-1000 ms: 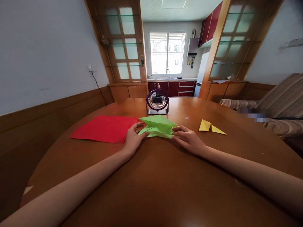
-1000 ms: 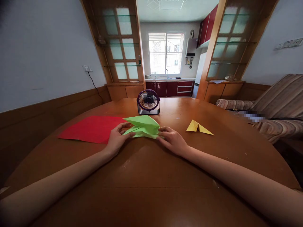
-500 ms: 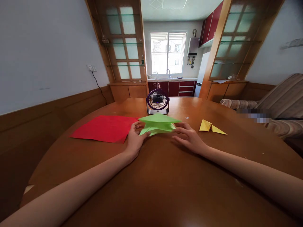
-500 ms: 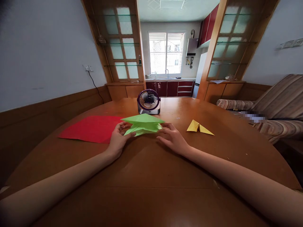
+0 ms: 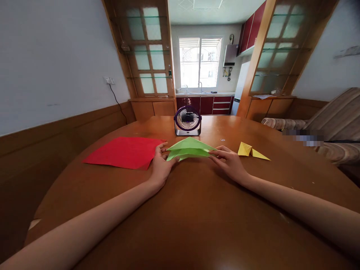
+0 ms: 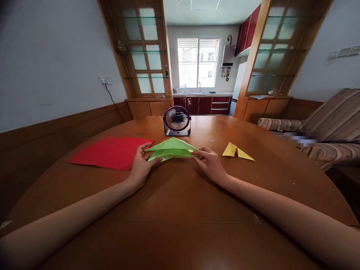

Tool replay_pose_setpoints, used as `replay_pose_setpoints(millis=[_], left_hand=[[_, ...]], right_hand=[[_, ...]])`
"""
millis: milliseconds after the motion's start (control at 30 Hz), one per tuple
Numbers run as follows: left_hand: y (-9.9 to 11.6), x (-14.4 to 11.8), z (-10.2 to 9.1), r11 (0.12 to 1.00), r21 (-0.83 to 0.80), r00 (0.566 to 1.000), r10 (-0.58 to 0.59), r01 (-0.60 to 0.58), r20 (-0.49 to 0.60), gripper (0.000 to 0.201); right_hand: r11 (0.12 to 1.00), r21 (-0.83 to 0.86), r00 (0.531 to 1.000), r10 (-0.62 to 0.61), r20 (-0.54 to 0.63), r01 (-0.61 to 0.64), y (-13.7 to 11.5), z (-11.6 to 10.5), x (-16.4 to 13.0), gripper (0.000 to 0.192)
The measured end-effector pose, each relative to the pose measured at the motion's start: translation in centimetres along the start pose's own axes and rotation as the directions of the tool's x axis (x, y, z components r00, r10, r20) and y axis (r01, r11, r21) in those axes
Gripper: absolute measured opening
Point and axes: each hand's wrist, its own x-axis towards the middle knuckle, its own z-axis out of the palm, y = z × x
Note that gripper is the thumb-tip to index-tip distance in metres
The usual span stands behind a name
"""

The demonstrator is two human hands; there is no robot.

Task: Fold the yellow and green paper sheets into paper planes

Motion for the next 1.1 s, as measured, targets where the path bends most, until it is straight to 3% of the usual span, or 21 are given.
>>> replay_pose_setpoints(millis=[367,500,633,833,1100], left_hand=[[-0.1,-0.2,0.3,0.993,-0.078,0.996,-0.090,0.089,-0.002,0.081],[0.0,-0.1,0.4,0.975,-0.185,0.988,-0.138,0.124,-0.062,0.075],[0.6,-0.2,0.5,0.946,-0.274,0.982,-0.186,0.173,-0.024,0.062],[1.0,-0.4,0.6,0.949,-0.285,0.989,-0.147,0.135,-0.020,0.050],[1.8,-1.1,1.1,0.956,-0.275,0.983,-0.050,0.098,0.176,0.060]], right_hand=[[0.993,-0.008,0.988,-0.118,-0.103,0.118,-0.5,-0.1,0.0,0.005],[0.992,0.009,0.991,-0.122,-0.062,0.123,-0.2,0.1,-0.1,0.006],[0.993,0.031,0.993,-0.117,-0.005,0.117,-0.1,0.2,-0.2,0.010],[0.985,0.039,0.984,-0.172,0.041,0.171,-0.3,0.0,-0.1,0.010],[0.982,0.095,0.985,-0.167,0.051,0.161,-0.6,-0.1,0.0,0.010]])
